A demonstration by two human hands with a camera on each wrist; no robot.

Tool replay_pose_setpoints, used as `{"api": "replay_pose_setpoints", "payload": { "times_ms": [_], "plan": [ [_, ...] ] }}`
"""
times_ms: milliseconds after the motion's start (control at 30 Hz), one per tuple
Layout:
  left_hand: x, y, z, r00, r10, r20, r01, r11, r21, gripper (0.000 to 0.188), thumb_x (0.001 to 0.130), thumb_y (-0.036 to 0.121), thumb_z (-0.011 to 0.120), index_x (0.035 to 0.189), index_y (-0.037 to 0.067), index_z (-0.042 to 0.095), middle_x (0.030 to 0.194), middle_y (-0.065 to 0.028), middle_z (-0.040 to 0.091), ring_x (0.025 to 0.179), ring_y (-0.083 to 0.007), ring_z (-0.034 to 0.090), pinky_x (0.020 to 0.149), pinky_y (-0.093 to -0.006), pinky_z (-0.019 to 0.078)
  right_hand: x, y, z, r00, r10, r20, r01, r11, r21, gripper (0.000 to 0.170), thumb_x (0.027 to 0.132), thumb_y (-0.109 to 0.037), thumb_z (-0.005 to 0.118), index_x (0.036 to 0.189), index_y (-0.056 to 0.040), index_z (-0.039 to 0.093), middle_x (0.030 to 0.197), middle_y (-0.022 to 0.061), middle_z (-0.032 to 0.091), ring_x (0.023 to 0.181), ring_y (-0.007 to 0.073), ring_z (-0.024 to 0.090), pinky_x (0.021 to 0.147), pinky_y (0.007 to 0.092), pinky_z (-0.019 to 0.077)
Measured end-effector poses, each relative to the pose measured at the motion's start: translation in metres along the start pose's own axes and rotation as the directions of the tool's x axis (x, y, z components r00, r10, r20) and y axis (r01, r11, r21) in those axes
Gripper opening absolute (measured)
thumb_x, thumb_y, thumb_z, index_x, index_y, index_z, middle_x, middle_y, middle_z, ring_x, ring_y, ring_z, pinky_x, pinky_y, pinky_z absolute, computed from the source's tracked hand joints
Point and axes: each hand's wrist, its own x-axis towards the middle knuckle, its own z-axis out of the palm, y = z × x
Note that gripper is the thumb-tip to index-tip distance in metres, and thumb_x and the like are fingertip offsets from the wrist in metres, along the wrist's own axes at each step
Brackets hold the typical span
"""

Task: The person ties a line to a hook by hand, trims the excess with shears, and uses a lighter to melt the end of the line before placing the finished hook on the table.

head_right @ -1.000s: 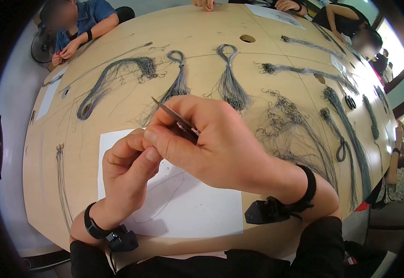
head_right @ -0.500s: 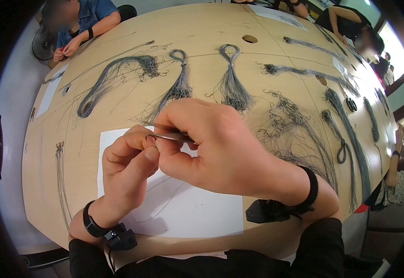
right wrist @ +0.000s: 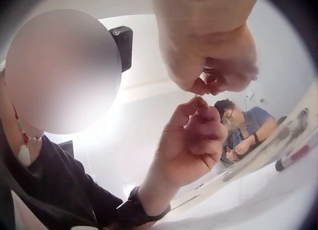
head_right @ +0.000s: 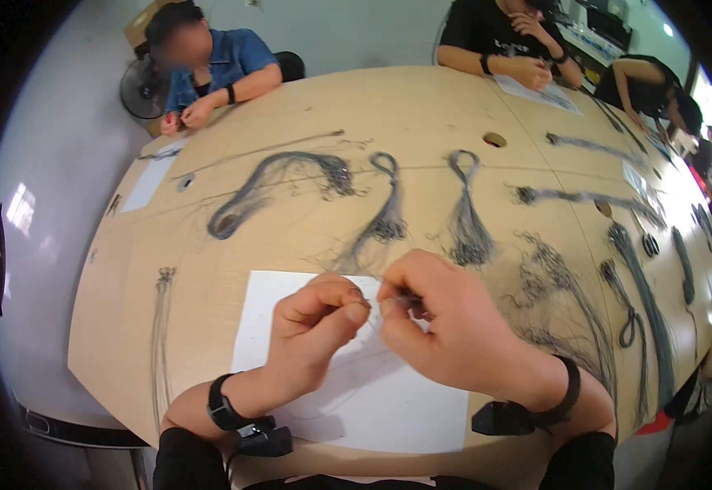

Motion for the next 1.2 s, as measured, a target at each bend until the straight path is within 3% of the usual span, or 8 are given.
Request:
{"api": "replay_pose_setpoints", "payload": {
  "times_ms": [200, 533, 633, 700, 767, 967, 1100, 1200],
  "plan": [
    [0.001, 0.005, -0.004, 0.998, 0.050, 0.034, -0.051, 0.997, 0.051, 0.003, 0.076, -0.001, 0.054, 0.078, 0.000, 0.055, 0.080, -0.0022, 0.049, 0.068, -0.0074, 0.044, 0.058, -0.0193, 0.0356, 0.003, -0.002, -0.007, 0.918, 0.384, 0.096, -0.394, 0.860, 0.325, 0.024, 0.078, -0.005, 0.043, 0.101, 0.0017, 0.045, 0.080, 0.0047, 0.049, 0.070, 0.0075, 0.044, 0.062, 0.0212, 0.0389],
    [0.005, 0.015, -0.006, 0.998, -0.041, -0.043, 0.031, 0.974, -0.224, 0.009, 0.078, -0.001, 0.051, 0.085, 0.000, 0.056, 0.089, -0.0055, 0.056, 0.077, -0.0076, 0.050, 0.068, -0.0198, 0.0402, 0.005, -0.014, -0.015, 0.890, 0.435, 0.138, -0.455, 0.822, 0.344, 0.030, 0.084, -0.012, 0.042, 0.110, 0.0028, 0.042, 0.083, 0.0043, 0.050, 0.071, 0.0075, 0.046, 0.065, 0.0201, 0.0382],
    [0.004, 0.011, -0.008, 0.999, -0.016, -0.046, 0.008, 0.987, -0.159, 0.009, 0.077, 0.000, 0.052, 0.084, 0.002, 0.056, 0.089, -0.0072, 0.056, 0.071, -0.0077, 0.051, 0.054, -0.0170, 0.0374, 0.005, -0.015, -0.013, 0.933, 0.355, 0.058, -0.359, 0.914, 0.186, 0.028, 0.084, -0.012, 0.044, 0.108, 0.0021, 0.044, 0.079, 0.0043, 0.050, 0.072, 0.0073, 0.046, 0.062, 0.0206, 0.0385],
    [0.003, 0.010, -0.002, 0.997, -0.030, -0.070, 0.023, 0.994, -0.104, 0.006, 0.077, 0.003, 0.050, 0.081, 0.004, 0.054, 0.087, -0.0080, 0.053, 0.066, -0.0085, 0.049, 0.047, -0.0161, 0.0332, 0.003, -0.005, -0.011, 0.927, 0.306, -0.216, -0.115, 0.781, 0.614, 0.023, 0.083, -0.014, 0.048, 0.101, 0.0006, 0.047, 0.070, 0.0067, 0.049, 0.070, 0.0097, 0.049, 0.059, 0.0227, 0.0403],
    [0.004, 0.010, -0.001, 0.996, -0.036, -0.086, 0.028, 0.996, -0.090, 0.002, 0.078, 0.007, 0.049, 0.079, 0.008, 0.051, 0.085, -0.0072, 0.050, 0.063, -0.0094, 0.046, 0.044, -0.0155, 0.0307, -0.004, 0.000, -0.038, 0.893, 0.230, -0.387, 0.019, 0.839, 0.544, 0.026, 0.083, -0.016, 0.044, 0.103, 0.0010, 0.045, 0.071, 0.0059, 0.048, 0.068, 0.0103, 0.047, 0.059, 0.0234, 0.0386],
    [0.001, 0.006, -0.004, 0.999, -0.027, -0.038, 0.017, 0.970, -0.242, 0.012, 0.077, -0.001, 0.051, 0.088, 0.004, 0.055, 0.088, -0.0108, 0.054, 0.066, -0.0110, 0.051, 0.048, -0.0179, 0.0358, 0.003, -0.009, -0.067, 0.558, -0.115, -0.822, 0.595, 0.746, 0.299, 0.040, 0.086, -0.029, 0.034, 0.110, 0.0025, 0.040, 0.072, 0.0020, 0.043, 0.062, 0.0113, 0.039, 0.057, 0.0238, 0.0319],
    [0.000, 0.011, -0.003, 0.996, -0.083, 0.019, 0.085, 0.960, -0.266, 0.012, 0.079, 0.002, 0.051, 0.090, 0.005, 0.055, 0.089, -0.0112, 0.056, 0.068, -0.0101, 0.051, 0.048, -0.0173, 0.0356, -0.002, -0.008, -0.033, 0.904, -0.238, -0.355, 0.246, 0.969, -0.025, 0.054, 0.084, -0.034, 0.039, 0.118, 0.0067, 0.031, 0.077, 0.0047, 0.043, 0.065, 0.0114, 0.040, 0.059, 0.0246, 0.0340],
    [0.001, 0.018, -0.002, 0.994, -0.107, 0.024, 0.109, 0.954, -0.280, 0.012, 0.079, 0.003, 0.051, 0.090, 0.005, 0.054, 0.091, -0.0113, 0.057, 0.069, -0.0096, 0.051, 0.048, -0.0172, 0.0355, 0.001, -0.001, -0.011, 0.965, -0.237, -0.112, 0.232, 0.971, -0.060, 0.065, 0.082, -0.036, 0.045, 0.123, 0.0094, 0.023, 0.083, 0.0081, 0.043, 0.068, 0.0122, 0.041, 0.061, 0.0259, 0.0369]
  ]
}}
